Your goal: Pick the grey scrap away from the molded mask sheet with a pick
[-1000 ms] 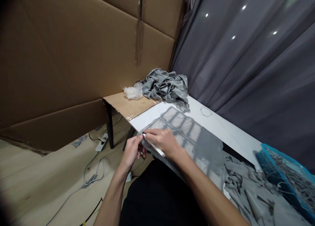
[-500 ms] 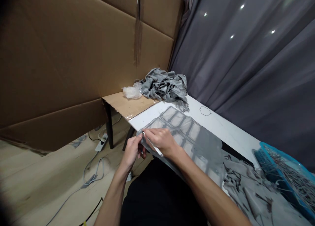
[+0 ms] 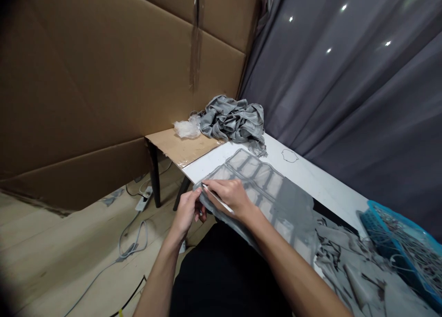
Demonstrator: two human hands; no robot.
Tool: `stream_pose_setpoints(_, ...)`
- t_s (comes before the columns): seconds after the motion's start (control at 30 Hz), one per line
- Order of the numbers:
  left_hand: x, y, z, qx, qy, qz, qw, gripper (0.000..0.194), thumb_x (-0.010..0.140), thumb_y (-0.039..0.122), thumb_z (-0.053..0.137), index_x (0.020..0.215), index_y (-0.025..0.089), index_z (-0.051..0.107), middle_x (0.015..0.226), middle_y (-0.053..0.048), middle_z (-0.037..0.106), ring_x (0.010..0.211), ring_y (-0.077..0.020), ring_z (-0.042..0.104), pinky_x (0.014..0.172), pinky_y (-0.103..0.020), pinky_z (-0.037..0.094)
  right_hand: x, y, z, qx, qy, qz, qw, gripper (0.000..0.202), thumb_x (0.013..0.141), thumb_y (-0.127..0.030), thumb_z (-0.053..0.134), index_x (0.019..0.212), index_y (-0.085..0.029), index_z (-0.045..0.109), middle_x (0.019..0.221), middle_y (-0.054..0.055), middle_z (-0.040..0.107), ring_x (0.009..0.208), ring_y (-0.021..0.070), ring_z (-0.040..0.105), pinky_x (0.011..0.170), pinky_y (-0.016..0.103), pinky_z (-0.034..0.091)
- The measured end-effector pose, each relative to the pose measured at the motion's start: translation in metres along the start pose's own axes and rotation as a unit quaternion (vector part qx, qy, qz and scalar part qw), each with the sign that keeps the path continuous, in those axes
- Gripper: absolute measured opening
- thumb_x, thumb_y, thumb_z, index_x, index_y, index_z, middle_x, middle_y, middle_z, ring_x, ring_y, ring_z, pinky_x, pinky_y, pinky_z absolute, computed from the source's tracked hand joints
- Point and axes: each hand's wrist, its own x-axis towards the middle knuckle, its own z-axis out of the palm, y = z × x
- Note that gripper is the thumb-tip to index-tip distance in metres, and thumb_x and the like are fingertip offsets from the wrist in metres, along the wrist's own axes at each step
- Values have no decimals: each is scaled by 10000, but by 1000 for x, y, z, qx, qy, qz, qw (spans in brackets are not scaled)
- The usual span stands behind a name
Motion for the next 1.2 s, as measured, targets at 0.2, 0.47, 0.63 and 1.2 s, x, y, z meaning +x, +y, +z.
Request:
stream_pose_setpoints(0.2,-1,2,0,-8,4,-1,1000,756,768,937,698,704,188,630,486,-1,590,362,-150,579,348,-206,270,0,-2,-2,29,19,-6,999,216,1136,-277,622,1074,-263,829,1234,40,888,836,193,865,701,265,602)
stream_pose_setpoints(0.47,-1,2,0,-10,6,1,1000,756,773,938,706,688,192,615,485,-1,589,364,-148,579,354,-206,271,0,-3,-3,7,4,-12,1000,262,1136,-265,601,978,-260,809,1266,57,878,952,215,882,756,278,645)
stream_pose_setpoints(0.63,0,1,0,-10,5,3,1000,746,780,930,706,667,200,603,478,-3,585,361,-153,580,348,-214,269,2,-3,-1,-31,-8,-43,999,291,1145,-219,569,951,-245,785,1266,79,877,1009,250,886,764,297,656)
stream_pose_setpoints(1.2,1,-6,0,-9,8,6,1000,710,832,900,674,687,211,583,488,-13,610,369,-156,593,350,-213,303,4,5,10,133,125,124,975,248,1111,-378,664,1027,-234,847,1103,95,900,834,233,861,741,326,676)
